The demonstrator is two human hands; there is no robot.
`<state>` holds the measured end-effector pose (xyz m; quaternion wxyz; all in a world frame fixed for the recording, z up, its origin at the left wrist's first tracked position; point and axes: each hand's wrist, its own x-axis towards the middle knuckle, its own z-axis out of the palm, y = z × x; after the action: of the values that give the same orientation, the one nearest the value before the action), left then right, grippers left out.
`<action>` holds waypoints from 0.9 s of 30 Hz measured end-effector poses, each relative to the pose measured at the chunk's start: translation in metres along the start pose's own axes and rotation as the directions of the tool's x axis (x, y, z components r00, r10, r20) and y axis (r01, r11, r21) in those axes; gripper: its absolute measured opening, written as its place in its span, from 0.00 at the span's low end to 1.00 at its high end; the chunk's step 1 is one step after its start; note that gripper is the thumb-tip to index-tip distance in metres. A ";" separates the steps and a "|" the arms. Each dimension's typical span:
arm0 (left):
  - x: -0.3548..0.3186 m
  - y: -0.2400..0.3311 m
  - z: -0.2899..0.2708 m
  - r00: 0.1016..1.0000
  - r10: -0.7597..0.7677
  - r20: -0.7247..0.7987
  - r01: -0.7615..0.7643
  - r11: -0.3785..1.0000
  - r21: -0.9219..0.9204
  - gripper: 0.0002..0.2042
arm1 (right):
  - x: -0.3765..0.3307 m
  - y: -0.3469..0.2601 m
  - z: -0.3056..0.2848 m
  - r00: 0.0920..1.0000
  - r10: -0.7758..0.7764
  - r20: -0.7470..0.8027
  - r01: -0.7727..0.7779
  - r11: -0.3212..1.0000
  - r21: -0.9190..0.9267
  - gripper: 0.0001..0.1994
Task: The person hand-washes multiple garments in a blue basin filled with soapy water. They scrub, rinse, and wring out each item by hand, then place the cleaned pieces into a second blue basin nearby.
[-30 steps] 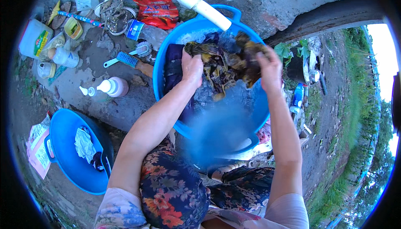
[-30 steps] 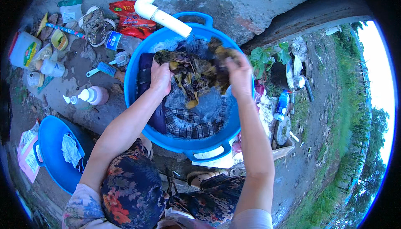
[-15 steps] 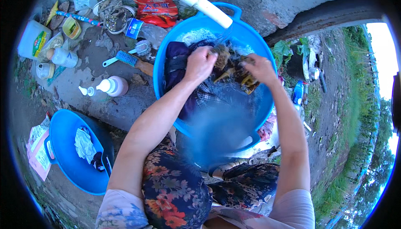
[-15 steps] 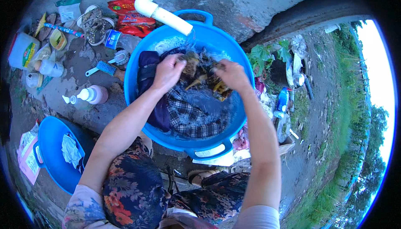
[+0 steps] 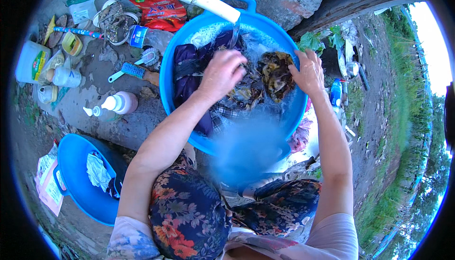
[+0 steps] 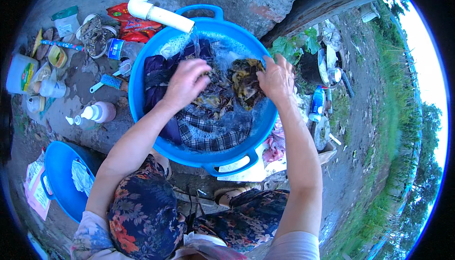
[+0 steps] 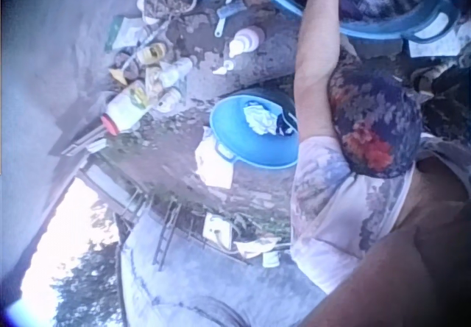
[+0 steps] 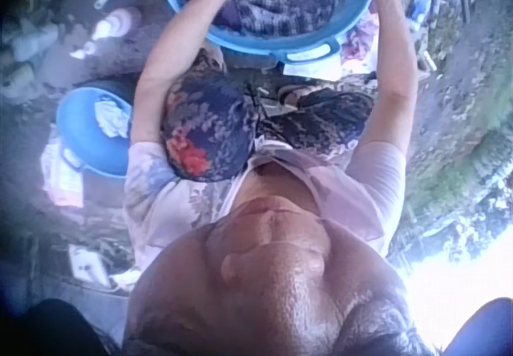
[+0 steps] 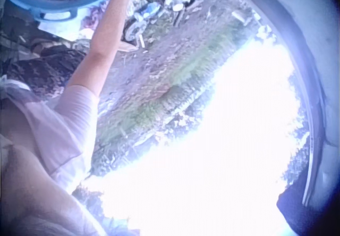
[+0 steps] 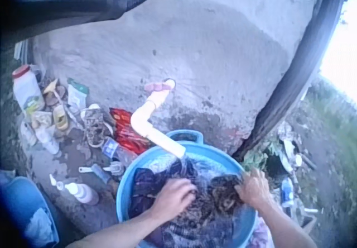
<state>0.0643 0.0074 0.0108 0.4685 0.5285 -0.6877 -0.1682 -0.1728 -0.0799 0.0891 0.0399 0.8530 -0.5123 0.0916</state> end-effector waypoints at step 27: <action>0.031 0.017 0.004 0.950 -0.120 0.287 0.097 0.991 0.092 0.21 | 0.020 -0.026 -0.039 0.939 0.087 0.333 -0.313 0.620 0.719 0.16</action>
<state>0.0515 -0.0141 0.0359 0.3312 0.5523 -0.7252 -0.2436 -0.1452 -0.0783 0.1323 -0.4027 0.7306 -0.5186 0.1874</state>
